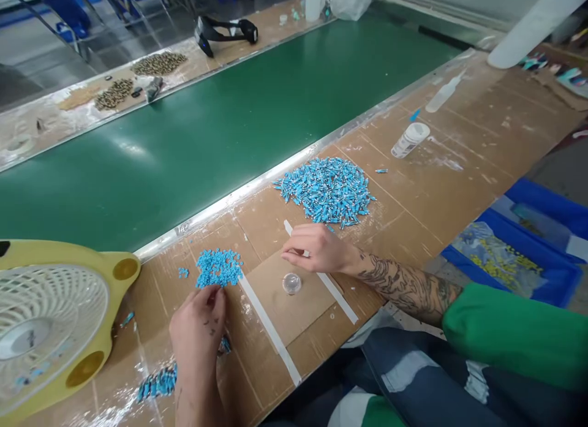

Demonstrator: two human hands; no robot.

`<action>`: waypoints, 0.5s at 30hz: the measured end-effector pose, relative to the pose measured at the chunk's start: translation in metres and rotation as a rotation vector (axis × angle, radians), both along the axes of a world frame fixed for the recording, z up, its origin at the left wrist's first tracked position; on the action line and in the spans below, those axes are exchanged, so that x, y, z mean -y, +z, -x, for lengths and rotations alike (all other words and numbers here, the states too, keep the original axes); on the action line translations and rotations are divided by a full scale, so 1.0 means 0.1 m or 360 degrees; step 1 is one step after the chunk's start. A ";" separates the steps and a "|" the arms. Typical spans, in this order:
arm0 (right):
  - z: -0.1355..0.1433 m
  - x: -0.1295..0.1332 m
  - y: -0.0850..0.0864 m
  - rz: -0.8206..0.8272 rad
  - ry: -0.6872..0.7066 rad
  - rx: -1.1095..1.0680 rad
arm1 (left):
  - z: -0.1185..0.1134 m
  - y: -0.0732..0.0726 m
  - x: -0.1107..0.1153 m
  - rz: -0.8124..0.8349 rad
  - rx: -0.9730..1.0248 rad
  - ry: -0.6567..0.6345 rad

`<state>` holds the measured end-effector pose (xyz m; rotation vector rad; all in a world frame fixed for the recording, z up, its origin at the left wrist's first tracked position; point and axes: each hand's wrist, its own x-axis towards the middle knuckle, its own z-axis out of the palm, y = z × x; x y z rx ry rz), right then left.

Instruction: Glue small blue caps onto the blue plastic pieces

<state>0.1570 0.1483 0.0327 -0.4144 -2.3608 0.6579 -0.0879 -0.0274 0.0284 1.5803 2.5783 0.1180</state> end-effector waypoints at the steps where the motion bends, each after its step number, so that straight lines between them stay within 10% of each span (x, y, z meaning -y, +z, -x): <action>1: -0.01 0.00 -0.04 0.0009 0.0023 0.0004 | -0.01 0.01 -0.03 0.0029 -0.0043 -0.0003; 15: -0.11 -0.03 -0.15 0.0065 0.0151 -0.0012 | -0.02 0.16 0.01 0.0333 -0.0017 -0.0012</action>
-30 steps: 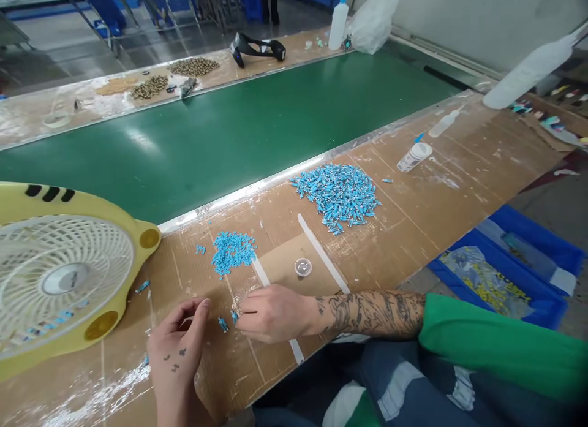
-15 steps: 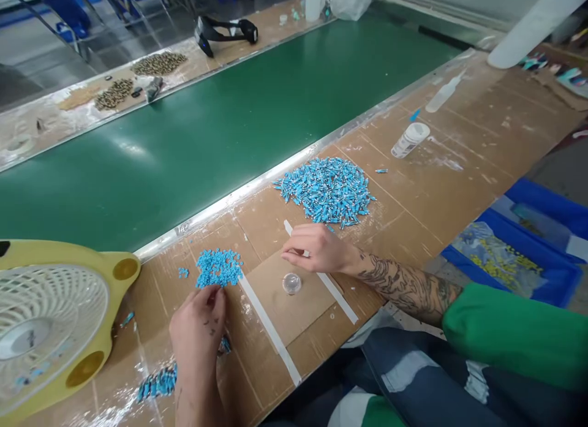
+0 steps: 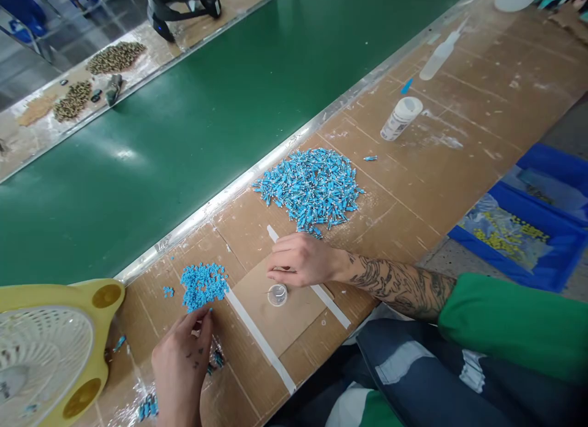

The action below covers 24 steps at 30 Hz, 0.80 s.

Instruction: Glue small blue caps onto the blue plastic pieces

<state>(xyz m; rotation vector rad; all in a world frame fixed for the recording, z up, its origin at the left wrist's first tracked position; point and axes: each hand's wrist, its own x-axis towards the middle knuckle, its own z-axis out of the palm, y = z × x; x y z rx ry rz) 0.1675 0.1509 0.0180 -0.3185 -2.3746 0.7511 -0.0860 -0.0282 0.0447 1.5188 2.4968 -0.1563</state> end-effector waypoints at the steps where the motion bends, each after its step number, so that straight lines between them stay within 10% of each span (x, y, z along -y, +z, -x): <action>1: 0.00 0.01 0.00 -0.0002 0.0008 0.0006 | 0.00 0.01 0.02 -0.0017 -0.0003 0.0007; 24: 0.08 0.06 -0.08 0.0213 0.0131 0.0083 | -0.05 0.20 -0.51 0.0713 -0.0241 -0.0505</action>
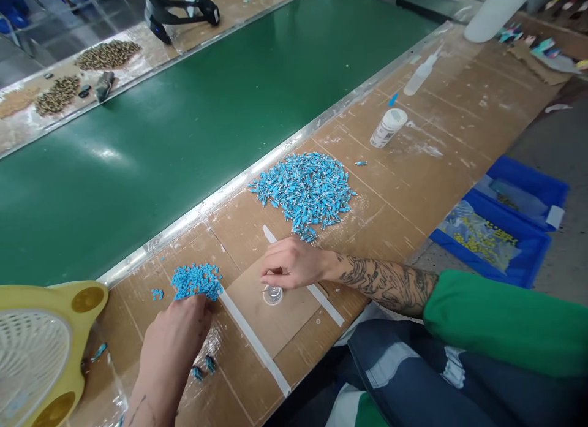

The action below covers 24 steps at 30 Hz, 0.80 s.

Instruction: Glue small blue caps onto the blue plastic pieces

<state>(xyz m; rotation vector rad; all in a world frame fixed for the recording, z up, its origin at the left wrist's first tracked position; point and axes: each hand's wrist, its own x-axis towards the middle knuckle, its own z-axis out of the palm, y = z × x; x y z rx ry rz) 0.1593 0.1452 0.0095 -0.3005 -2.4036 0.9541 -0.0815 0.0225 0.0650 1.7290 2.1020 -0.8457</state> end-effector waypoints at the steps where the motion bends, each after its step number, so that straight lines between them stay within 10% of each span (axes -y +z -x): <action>1: 0.00 0.00 0.00 0.0028 0.0008 0.0001 | 0.00 0.00 -0.01 -0.0003 0.0014 -0.0017; 24: -0.10 -0.17 0.20 -0.0077 0.0466 0.0297 | 0.06 -0.07 0.07 -0.0111 0.0110 -0.0010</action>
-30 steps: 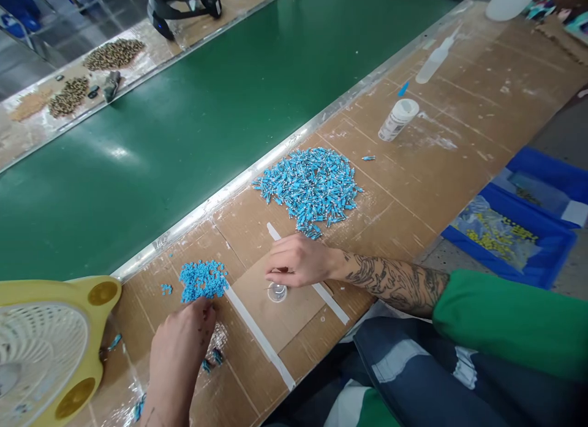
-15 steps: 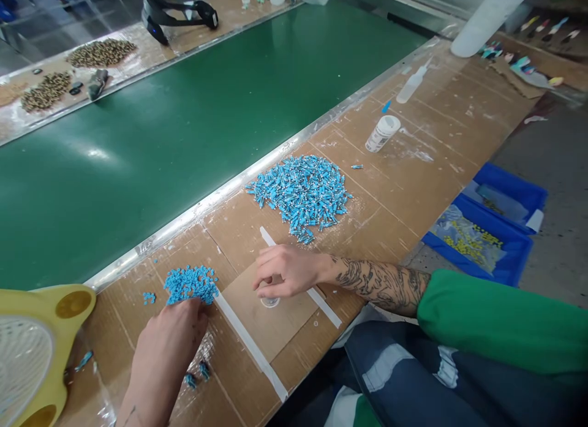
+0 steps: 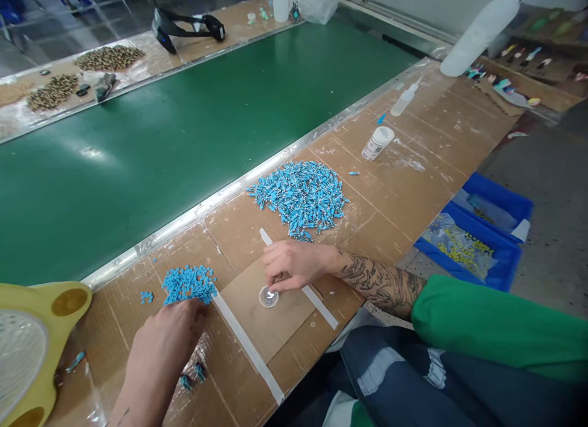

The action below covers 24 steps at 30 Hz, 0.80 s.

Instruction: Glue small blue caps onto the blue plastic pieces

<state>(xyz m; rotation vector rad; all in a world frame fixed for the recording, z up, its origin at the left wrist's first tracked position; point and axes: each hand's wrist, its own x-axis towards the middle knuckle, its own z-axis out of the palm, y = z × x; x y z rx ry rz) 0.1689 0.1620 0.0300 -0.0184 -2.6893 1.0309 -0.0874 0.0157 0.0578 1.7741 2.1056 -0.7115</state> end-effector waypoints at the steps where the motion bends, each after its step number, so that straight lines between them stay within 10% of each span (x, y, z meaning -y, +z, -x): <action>1: 0.00 0.00 0.00 -0.0011 0.0014 0.0006 | 0.04 0.01 0.03 -0.0041 0.0032 0.0012; 6: 0.02 0.02 -0.03 -0.0019 0.0096 -0.0001 | 0.17 0.05 0.25 -0.0389 0.0421 0.0563; 10: 0.05 0.05 -0.07 0.0000 0.0159 -0.0091 | -0.02 -0.08 0.33 -0.1120 0.1371 0.1174; 14: 0.07 0.08 -0.12 -0.0006 0.0112 -0.0131 | -0.37 -0.31 0.16 -0.1427 0.2644 0.1103; 24: 0.05 0.08 0.08 0.0260 -0.0051 -0.0211 | -0.62 -0.53 0.11 -0.1141 0.3491 0.1181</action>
